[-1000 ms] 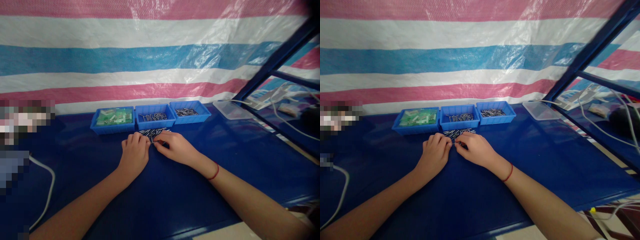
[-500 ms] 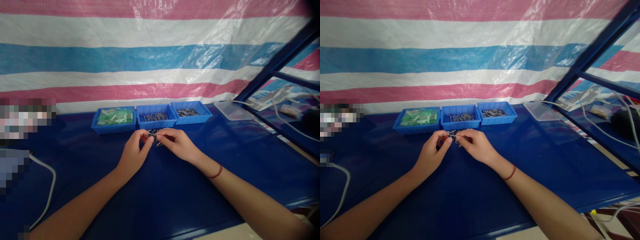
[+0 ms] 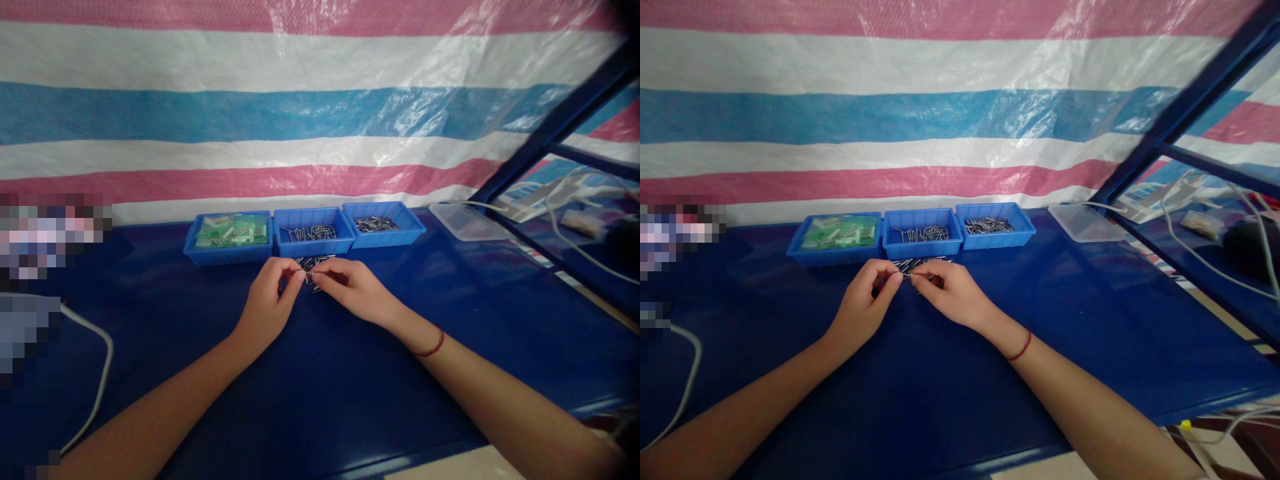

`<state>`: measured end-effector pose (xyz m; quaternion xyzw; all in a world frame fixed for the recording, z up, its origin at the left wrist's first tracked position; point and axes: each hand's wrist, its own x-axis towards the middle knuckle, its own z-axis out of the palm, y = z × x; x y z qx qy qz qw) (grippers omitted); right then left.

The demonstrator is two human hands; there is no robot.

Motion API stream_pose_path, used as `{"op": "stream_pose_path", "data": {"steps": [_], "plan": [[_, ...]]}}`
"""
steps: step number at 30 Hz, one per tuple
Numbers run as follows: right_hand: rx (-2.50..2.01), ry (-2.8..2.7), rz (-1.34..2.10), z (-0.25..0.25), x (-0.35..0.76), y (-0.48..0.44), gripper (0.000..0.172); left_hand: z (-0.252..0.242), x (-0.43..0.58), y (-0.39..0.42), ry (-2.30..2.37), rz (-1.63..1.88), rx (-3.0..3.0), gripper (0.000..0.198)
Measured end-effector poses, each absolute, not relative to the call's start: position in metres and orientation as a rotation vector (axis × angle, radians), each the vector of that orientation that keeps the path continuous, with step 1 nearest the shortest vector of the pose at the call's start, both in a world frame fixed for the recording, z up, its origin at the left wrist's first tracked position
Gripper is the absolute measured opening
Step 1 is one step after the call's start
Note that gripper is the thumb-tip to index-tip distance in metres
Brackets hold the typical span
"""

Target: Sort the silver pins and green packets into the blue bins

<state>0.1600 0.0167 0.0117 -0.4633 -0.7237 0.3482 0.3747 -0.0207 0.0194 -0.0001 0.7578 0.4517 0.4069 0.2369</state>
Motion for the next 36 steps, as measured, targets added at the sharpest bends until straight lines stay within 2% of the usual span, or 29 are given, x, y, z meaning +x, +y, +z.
{"op": "stream_pose_path", "data": {"steps": [12, 22, 24, 28, 32, 36], "plan": [[-1.199, -1.707, 0.908, 0.007, 0.161, 0.018, 0.016, -0.001, -0.021, 0.020, 1.245, 1.098, 2.079, 0.007], [-1.211, -1.767, 0.689, 0.016, 0.162, 0.012, 0.012, -0.004, -0.021, 0.021, 1.188, 0.931, 2.175, 0.012], [-1.205, -1.754, 0.736, 0.019, 0.163, 0.012, 0.018, -0.004, -0.020, 0.020, 1.184, 0.920, 2.190, 0.010], [-1.231, -1.350, 0.997, 0.022, 0.173, 0.023, 0.026, -0.003, -0.018, 0.017, 1.168, 0.902, 2.250, 0.014], [-1.185, -0.825, 1.034, 0.024, 0.197, 0.042, 0.029, -0.003, -0.017, 0.015, 1.097, 0.742, 2.488, 0.015], [-1.187, -0.598, 1.130, 0.025, 0.214, 0.052, 0.027, -0.004, -0.018, 0.013, 1.108, 0.648, 2.621, 0.021]]}}
